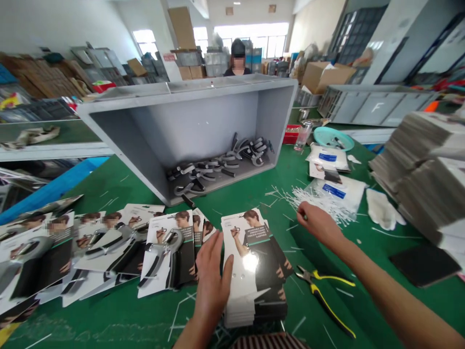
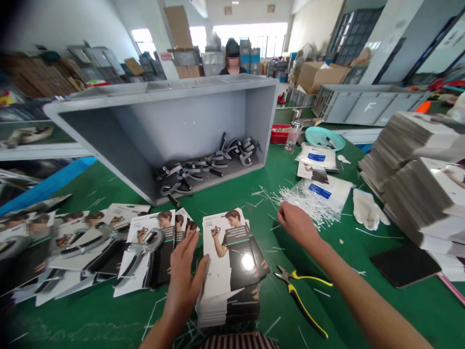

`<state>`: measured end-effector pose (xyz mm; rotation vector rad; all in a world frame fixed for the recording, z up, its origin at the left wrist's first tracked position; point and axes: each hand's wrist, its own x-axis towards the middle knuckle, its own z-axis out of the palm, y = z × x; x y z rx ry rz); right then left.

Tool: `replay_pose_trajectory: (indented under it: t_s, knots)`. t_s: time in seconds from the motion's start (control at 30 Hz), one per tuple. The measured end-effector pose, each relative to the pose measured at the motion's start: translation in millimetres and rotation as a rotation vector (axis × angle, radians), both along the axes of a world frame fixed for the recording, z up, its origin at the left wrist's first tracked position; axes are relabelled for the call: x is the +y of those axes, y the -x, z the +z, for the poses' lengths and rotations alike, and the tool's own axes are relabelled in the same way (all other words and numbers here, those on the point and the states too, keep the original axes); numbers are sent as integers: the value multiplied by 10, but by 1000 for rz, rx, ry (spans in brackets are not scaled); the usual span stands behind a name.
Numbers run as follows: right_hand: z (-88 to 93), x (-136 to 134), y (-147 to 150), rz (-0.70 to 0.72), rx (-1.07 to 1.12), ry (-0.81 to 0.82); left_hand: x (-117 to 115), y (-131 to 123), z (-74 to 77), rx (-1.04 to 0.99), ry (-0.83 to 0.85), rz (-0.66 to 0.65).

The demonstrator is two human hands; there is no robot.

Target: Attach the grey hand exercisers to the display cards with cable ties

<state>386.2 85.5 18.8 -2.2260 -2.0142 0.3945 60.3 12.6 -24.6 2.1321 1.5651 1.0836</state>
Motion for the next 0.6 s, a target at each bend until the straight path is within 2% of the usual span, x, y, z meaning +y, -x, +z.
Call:
replay_pose_trajectory:
  t_s: [0.07,0.1,0.17,0.27,0.33,0.4,0.5,0.6]
  knots:
    - [172,-230,123,113,140,-18,9,-58,226,45,-137,-169]
    - [245,-350,208,197,379,16,19,-103,326,61,-190,-263]
    - [348,-573,398,311,888,273,40,-198,469,95,-272,-384]
    - [373,-800,643,287,1399,587,30,-295,526,89,-304,-480]
    - [309,-862,748,205,1606,622,-21,-314,503,35,-215,-468]
    - [207,-877,828,130,1682,531,-91,-312,476,-61,-22,-398]
    - [54,-874,952,127,1542,383,-190,-308,476,-154,256,-313]
    - [-22,-889,1070,175,1366,247,-236,-297,499,-109,341,-298]
